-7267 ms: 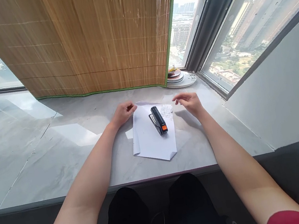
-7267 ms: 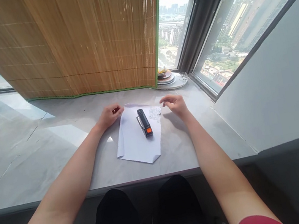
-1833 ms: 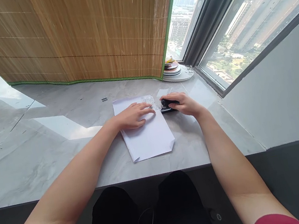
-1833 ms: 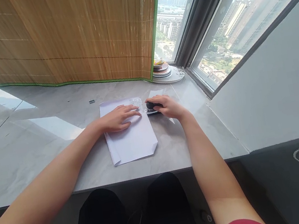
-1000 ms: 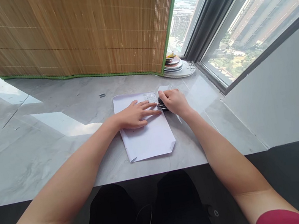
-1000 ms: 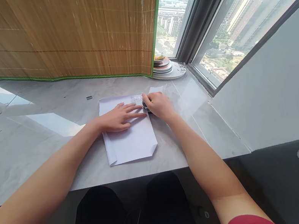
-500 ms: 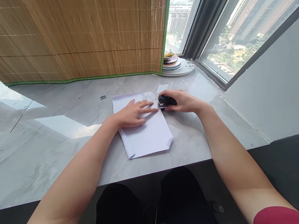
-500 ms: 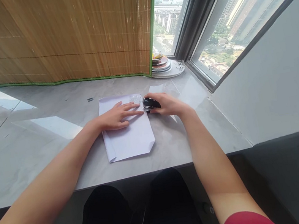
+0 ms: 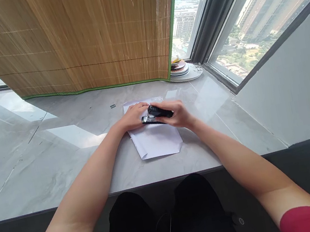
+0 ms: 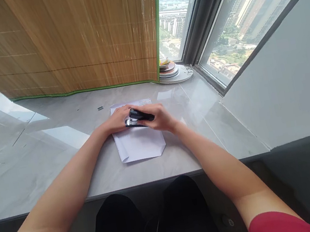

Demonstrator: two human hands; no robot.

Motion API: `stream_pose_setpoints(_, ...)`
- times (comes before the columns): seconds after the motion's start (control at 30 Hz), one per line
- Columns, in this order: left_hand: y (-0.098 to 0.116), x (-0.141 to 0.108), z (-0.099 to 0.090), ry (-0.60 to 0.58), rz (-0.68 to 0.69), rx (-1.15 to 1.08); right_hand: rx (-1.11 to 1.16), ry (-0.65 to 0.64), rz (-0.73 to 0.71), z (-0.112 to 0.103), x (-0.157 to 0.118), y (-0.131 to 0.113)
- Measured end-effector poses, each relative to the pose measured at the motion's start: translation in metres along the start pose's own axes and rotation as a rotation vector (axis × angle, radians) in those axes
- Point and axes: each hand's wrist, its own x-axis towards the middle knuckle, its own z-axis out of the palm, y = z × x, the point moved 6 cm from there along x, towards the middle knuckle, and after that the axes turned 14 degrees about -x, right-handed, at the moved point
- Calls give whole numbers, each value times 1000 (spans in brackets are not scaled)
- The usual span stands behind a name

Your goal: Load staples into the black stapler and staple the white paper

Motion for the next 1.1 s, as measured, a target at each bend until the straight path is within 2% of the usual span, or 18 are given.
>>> stream_pose_setpoints(0.1, -13, 1, -4, 17, -26, -93, 39, -92, -146, 29, -4, -22)
stream_pose_setpoints(0.2, -20, 1, -6, 51, -64, -137, 18, -133, -174, 44, -7, -26)
stream_pose_setpoints(0.27, -22, 1, -6, 71, -92, -147, 30, -156, -177, 45, -5, -24)
stream_pose_setpoints(0.37, -23, 2, -6, 89, -133, -135, 131, -194, -165, 32, 1, -13)
stream_pose_setpoints(0.47, -23, 2, -6, 88, -152, -110, 284, -308, -36, 10, 3, 17)
stream_pose_setpoints(0.57, -25, 2, -6, 95, -165, -119, 461, -539, 143, 0, -6, 45)
stream_pose_setpoints(0.67, -26, 1, -9, 108, -184, -160, 610, -755, 287, 4, -19, 53)
stream_pose_setpoints(0.73, -26, -1, -13, 137, -197, -221, 671, -823, 354, 8, -23, 50)
stream_pose_setpoints(0.93, -37, -3, -24, 353, -290, -503, 691, -851, 488, 9, -22, 45)
stream_pose_setpoints(1.03, -45, -2, -25, 432, -313, -611, 635, -836, 438, 5, -21, 46)
stream_pose_setpoints(1.1, -48, -1, -25, 454, -303, -656, 569, -747, 361, 2, -18, 44)
